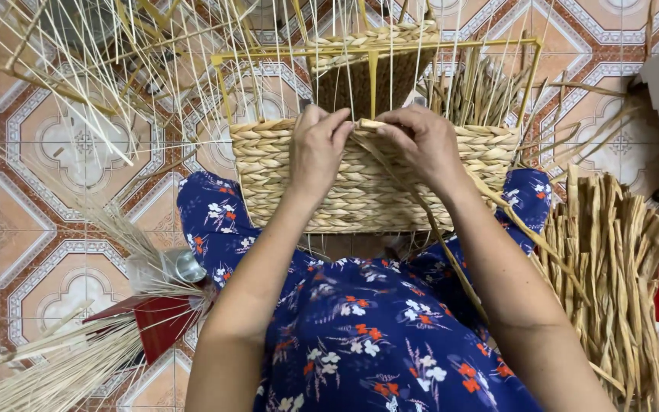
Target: The person weaves a basket by hand, interlacing dried plant stalks through a rectangular wire frame. They pick up individual stalks from a pile, thread them through the frame, and press them down to tighten the weave.
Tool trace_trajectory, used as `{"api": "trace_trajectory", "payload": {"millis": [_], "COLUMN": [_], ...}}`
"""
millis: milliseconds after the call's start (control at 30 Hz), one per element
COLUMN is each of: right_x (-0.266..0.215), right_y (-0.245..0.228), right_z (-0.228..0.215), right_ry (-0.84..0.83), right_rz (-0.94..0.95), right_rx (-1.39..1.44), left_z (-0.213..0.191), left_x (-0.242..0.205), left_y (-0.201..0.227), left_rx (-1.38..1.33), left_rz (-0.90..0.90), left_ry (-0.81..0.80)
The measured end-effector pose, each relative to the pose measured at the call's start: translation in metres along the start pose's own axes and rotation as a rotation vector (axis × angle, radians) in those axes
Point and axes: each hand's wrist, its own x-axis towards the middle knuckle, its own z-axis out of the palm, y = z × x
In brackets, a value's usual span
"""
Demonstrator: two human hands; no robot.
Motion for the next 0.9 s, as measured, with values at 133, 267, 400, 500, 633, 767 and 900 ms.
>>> {"api": "trace_trajectory", "payload": {"millis": [133,267,400,500,633,767,900], "right_x": [0.009,0.015,0.017,0.022,0.026,0.023,0.003], "right_y": [0.004,0.001,-0.002,-0.004,0.000,-0.005,-0.011], "right_z": [0.005,0.006,0.008,0.014,0.023,0.031,0.027], "right_ry": [0.032,-0.020,-0.021,-0.051,-0.133,-0.077,0.192], "right_rz": [0.020,0.172,0.089,0.063,0.093,-0.031,-0.218], "right_rx": [-0.016,-0.019,-0.054,0.011,0.014,-0.362,-0.487], "left_z": [0.008,0.001,-0.003,-0.016,-0.015,-0.012,0.001], "left_x": [0.005,0.002,-0.005,-0.007,-0.004,0.011,0.036], "left_y": [-0.003,-0.007,-0.016,-0.009,-0.012,-0.010,-0.017], "left_rx": [0.009,-0.121,-0.251,-0.409,-0.422,-0.308,-0.169], "left_rz": [-0.011,0.069,0.084,-0.023,0.032,0.075,-0.107], "left_ry": [-0.029,-0.035,-0.103,-0.167,-0.173,-0.258,-0.435]}}
